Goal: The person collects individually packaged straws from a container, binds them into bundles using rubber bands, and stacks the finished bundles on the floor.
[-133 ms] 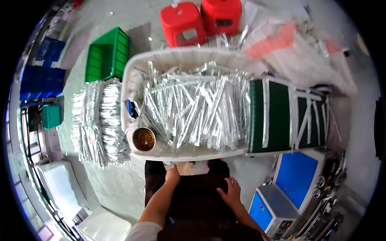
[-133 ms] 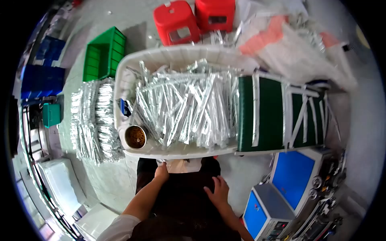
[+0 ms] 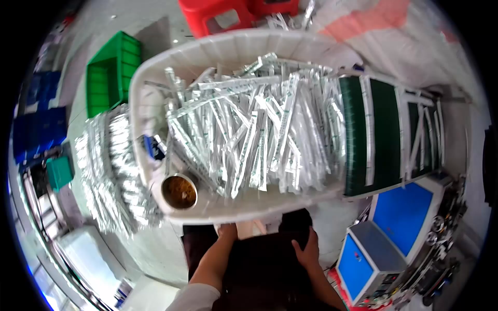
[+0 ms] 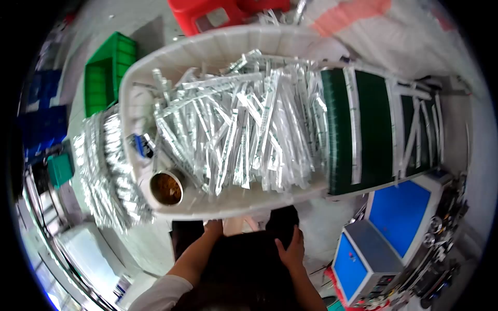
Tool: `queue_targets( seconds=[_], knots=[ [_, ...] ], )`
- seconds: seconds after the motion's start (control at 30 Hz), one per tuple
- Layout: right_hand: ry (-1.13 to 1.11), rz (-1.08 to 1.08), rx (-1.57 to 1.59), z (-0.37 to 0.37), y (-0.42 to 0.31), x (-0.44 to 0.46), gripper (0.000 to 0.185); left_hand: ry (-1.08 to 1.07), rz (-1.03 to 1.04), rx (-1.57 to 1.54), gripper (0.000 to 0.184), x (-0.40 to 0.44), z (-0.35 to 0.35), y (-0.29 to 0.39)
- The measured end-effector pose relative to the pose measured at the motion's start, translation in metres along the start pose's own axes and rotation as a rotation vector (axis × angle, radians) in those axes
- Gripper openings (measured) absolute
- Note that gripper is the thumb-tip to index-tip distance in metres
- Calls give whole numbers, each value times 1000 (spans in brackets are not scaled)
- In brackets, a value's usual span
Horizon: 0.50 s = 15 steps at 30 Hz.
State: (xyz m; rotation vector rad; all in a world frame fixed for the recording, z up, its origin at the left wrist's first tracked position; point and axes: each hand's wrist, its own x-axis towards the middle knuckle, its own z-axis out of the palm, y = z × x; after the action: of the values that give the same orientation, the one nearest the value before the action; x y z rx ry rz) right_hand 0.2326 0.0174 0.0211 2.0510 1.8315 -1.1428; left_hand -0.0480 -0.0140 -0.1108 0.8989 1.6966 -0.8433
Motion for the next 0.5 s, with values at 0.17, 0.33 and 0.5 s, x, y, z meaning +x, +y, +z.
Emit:
queue_targets(
  seconds=[0.17,0.33,0.5],
  knots=[
    [146,244,-17,30,-16,1,85,-1,156,-57,56,47,32,-7],
    [231,252,-52,48,-45,26,86,35,281,-74,56,76,25,-17],
    [317,282,-81,49,-50,42,88,110,433,-42,57,111,5,-12]
  ],
)
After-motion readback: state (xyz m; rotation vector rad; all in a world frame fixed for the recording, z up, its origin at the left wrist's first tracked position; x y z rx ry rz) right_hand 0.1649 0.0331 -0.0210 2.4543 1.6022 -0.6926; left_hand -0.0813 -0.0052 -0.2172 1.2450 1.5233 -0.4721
